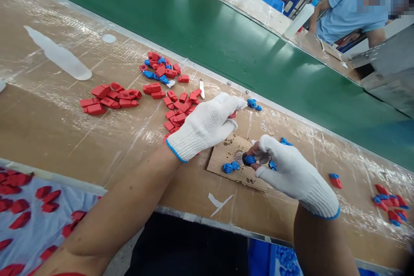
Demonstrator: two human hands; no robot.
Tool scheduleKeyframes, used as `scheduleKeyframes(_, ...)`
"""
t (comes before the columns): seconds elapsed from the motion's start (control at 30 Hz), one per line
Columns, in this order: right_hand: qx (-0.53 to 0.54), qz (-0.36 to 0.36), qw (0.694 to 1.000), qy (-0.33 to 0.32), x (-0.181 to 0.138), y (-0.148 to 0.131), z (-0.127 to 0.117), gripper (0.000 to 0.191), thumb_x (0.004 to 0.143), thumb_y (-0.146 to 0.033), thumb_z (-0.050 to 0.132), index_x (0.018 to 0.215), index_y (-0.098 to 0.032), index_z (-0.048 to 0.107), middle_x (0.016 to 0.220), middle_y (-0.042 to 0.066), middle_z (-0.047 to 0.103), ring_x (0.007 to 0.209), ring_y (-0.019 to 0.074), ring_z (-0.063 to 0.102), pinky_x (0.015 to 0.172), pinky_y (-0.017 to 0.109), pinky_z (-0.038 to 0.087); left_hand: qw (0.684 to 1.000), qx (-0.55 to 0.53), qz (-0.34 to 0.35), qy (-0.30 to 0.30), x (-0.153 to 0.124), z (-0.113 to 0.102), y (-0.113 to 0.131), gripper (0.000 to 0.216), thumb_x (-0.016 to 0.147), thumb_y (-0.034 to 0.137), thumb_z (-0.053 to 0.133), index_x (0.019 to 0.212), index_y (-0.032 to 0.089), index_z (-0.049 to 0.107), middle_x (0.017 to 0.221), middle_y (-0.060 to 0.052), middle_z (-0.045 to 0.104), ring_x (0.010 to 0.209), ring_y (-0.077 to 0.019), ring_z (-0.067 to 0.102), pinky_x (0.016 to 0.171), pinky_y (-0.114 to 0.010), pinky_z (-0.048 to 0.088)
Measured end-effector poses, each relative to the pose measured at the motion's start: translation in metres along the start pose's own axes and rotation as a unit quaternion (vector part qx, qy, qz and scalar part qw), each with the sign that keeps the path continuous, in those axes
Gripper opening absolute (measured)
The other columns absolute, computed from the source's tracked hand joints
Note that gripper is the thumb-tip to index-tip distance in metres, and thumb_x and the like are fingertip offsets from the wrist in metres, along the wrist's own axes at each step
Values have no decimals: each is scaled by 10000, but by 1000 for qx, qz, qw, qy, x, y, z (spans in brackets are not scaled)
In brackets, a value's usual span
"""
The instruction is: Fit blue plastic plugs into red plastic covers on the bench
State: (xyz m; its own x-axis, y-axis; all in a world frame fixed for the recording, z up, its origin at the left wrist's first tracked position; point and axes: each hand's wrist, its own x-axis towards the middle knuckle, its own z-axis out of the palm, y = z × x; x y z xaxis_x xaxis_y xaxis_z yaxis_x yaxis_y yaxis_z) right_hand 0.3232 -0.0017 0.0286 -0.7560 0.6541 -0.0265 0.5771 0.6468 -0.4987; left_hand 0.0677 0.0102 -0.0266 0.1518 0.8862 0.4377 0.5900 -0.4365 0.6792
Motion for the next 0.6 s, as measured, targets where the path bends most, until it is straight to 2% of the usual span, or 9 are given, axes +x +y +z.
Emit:
scheduleKeyframes(0.13,144,56,984,86,-11,12,1,212,899,-132,680,1039,-251,573,1014,12,737,692,132,661,652,287,532,997,-66,-8,32,-1,-1,0,360,841,67,639,1184,153,705,1031,-46,761,928,-192,719,861,-335,591)
scheduleKeyframes(0.27,221,48,960,168,-13,20,6,187,889,-127,726,1021,-254,690,990,19,755,780,169,699,660,295,547,984,-170,-53,26,-1,1,5,299,848,77,641,1130,153,706,1010,-44,783,879,-157,722,837,-306,597)
scheduleKeyframes(0.43,244,5,941,236,-12,27,4,129,880,-127,773,830,-243,747,921,15,762,919,208,729,826,346,581,919,-361,-160,18,-1,3,17,110,842,176,728,950,164,710,938,-43,765,808,-138,705,737,-279,597)
scheduleKeyframes(0.5,258,2,934,248,-13,27,1,126,873,-130,799,839,-246,763,936,15,768,914,205,733,813,341,589,888,-420,-186,22,0,2,22,163,779,175,803,860,172,662,916,-31,752,808,-131,703,734,-266,602)
scheduleKeyframes(0.6,283,-3,922,263,-12,24,-6,143,845,-125,843,863,-251,778,967,18,781,910,204,744,776,325,602,858,-479,-184,24,1,0,28,288,720,144,866,799,188,593,866,-1,726,813,-121,707,763,-254,618)
